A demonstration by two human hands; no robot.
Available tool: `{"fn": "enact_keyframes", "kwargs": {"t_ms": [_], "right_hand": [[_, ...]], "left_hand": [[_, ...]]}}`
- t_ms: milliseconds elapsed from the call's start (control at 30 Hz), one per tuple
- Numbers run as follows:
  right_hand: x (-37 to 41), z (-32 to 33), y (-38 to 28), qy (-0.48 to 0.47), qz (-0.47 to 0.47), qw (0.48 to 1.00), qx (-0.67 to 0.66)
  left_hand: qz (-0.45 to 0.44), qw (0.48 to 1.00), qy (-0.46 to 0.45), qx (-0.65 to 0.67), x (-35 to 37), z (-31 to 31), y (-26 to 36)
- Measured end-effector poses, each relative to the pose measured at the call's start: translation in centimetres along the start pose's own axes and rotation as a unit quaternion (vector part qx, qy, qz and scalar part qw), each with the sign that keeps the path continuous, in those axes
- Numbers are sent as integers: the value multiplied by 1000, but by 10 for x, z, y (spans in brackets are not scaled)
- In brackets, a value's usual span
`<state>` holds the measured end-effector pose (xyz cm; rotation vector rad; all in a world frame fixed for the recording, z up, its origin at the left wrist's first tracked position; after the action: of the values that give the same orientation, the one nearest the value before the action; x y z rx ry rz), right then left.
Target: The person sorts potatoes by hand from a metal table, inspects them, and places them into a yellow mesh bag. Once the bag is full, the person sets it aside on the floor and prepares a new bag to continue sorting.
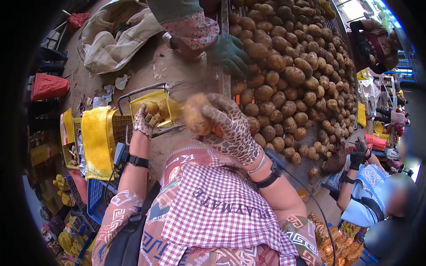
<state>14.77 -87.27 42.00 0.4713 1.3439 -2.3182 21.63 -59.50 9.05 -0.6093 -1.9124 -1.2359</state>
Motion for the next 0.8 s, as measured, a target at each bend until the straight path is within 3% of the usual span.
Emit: {"fn": "enact_keyframes", "kwargs": {"t_ms": [33,100,200,233,267,400,433,467,533,600,633,667,733,767,800], "right_hand": [[2,7,1,18,-4,1000,9],[8,19,6,30,-9,999,40],[15,27,4,16,-17,994,110],[16,27,3,-8,-22,988,152],[18,36,2,2,-25,987,160],[45,81,18,98,-116,988,36],[60,88,40,162,-241,935,-205],[77,81,56,216,-335,808,-433],[90,94,55,216,-352,827,-382],[122,86,65,247,-416,734,-476],[126,95,59,273,-399,717,-502],[132,100,58,285,-396,716,-500],[146,119,55,372,-343,701,-502],[148,128,49,375,-342,717,-478],[153,132,50,386,-336,716,-475]], "left_hand": [[-101,994,9,-34,16,-16,12],[-101,975,-190,-47,95,-116,24],[-197,879,-393,-187,210,-220,27],[-258,864,-402,-159,226,-243,26],[-257,858,-413,-165,232,-253,22],[-285,810,-478,-183,248,-288,16],[-282,779,-504,-244,258,-298,12],[-281,743,-528,-301,265,-308,3],[-269,702,-576,-321,273,-326,-9],[-319,627,-563,-435,280,-342,-18],[-262,706,-603,-264,287,-348,-18],[-257,699,-611,-267,285,-352,-24],[-236,811,-478,-241,243,-350,-12],[-290,834,-423,-201,244,-353,-3],[-288,829,-434,-206,252,-362,-10]]}}
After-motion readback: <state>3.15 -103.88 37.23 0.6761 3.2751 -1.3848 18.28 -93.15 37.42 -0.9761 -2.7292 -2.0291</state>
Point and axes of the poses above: each hand's wrist, its own x-axis away from the middle knuckle, its own z-axis out of the back of the hand, y = z × x, the point moved 10 cm from there along -x, towards the middle knuckle, and after that the axes turned 7 degrees about -x, right-handed, at the moved point
